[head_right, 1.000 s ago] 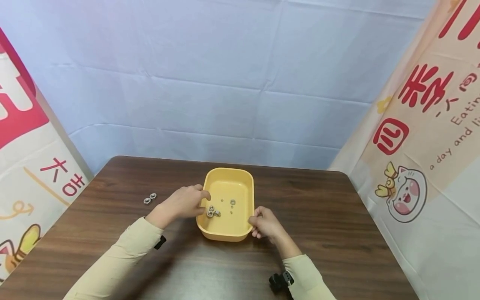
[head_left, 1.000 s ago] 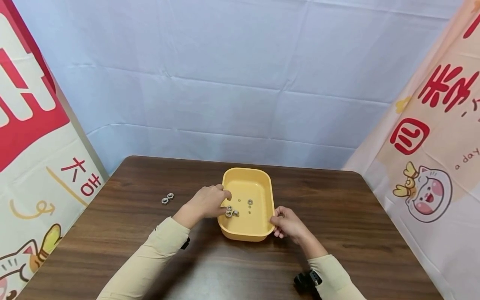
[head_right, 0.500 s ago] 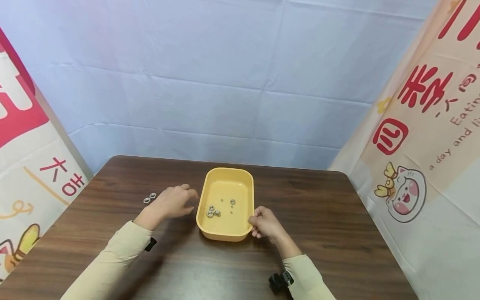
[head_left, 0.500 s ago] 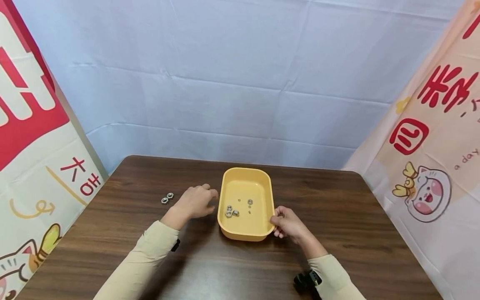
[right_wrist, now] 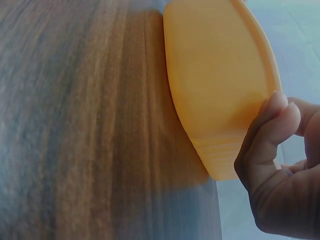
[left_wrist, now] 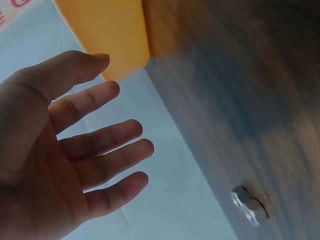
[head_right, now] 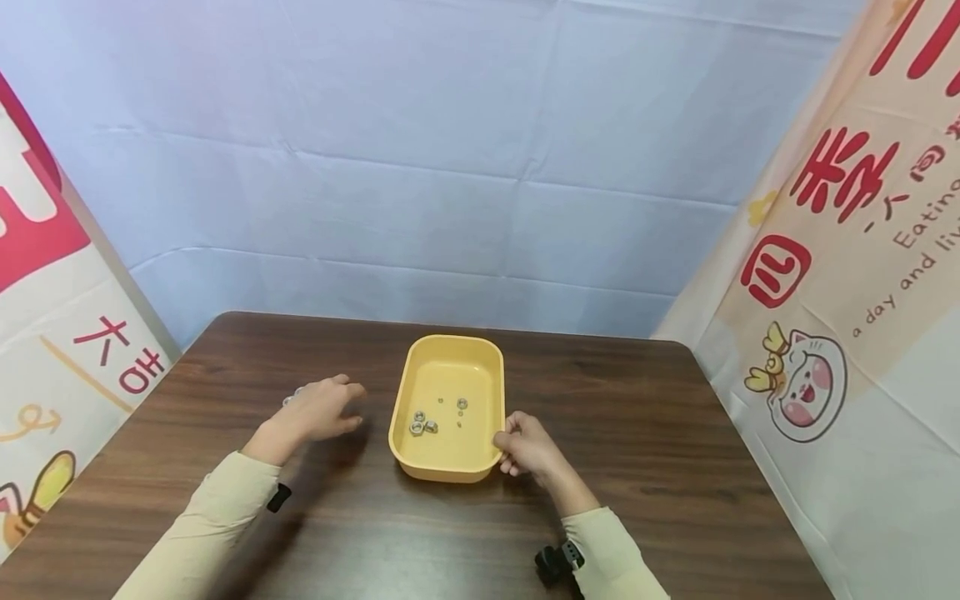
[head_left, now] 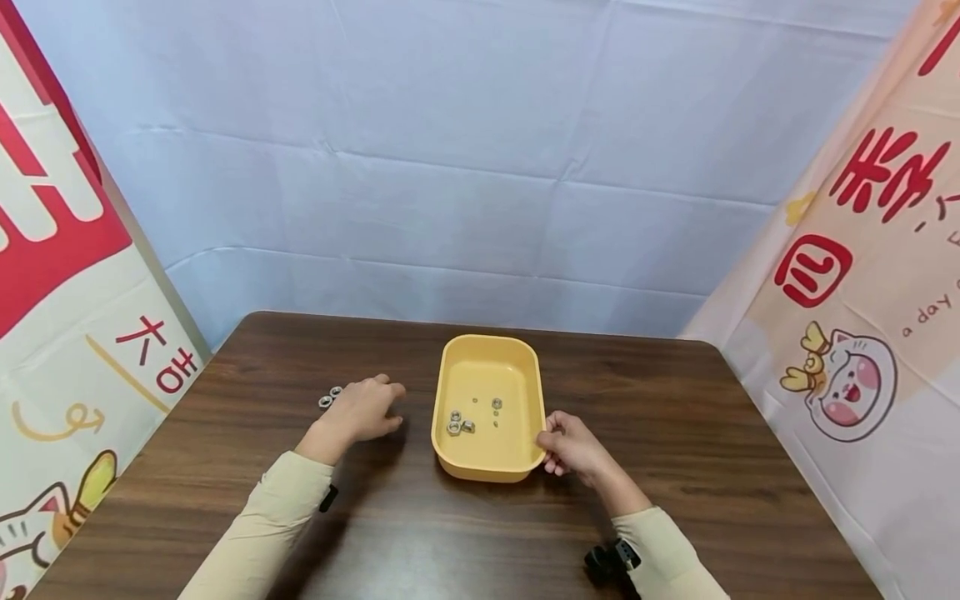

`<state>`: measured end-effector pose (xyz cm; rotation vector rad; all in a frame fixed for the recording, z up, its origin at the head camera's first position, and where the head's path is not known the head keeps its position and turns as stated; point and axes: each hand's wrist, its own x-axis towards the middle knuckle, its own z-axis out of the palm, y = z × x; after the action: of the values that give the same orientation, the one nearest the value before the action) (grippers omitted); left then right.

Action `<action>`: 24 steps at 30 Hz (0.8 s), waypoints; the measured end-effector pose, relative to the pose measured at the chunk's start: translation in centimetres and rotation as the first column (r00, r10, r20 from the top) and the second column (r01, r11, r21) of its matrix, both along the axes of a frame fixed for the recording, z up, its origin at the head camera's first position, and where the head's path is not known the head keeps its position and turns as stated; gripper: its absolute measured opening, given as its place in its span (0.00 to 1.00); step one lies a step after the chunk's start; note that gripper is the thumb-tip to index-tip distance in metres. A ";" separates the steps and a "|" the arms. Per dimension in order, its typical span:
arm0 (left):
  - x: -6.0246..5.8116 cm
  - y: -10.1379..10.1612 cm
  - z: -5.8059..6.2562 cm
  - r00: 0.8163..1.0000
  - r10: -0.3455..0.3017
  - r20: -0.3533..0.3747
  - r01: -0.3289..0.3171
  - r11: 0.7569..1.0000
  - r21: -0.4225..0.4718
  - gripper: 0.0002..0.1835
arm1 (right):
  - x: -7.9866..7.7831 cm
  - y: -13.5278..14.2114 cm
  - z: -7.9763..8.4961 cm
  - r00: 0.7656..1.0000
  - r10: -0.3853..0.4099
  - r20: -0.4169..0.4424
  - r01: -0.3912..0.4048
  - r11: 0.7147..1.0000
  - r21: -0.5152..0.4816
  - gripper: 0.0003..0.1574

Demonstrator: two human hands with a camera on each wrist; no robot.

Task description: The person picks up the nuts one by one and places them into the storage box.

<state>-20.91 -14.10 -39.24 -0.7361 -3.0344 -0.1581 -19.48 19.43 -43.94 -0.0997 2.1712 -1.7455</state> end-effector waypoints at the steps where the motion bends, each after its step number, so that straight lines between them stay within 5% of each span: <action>1: 0.0 -0.2 0.0 1.000 0.009 0.005 -0.009 1.000 -0.004 0.19 | 0.0 0.0 0.0 1.000 -0.001 -0.001 0.001 1.000 0.000 0.07; 17: 0.4 -4.2 -1.0 0.996 0.084 0.015 -0.084 0.996 0.009 0.17 | 0.2 -0.1 0.7 1.000 0.013 0.006 -0.013 1.000 0.005 0.06; 24: 0.9 -5.8 -1.1 0.992 0.122 0.039 -0.123 0.992 0.017 0.18 | 1.6 -0.7 3.5 0.999 0.036 0.006 -0.036 0.999 0.002 0.05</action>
<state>-20.05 -19.88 -40.34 -0.5491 -3.0977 -0.2013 -17.86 18.76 -40.40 -0.1324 2.1538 -1.7210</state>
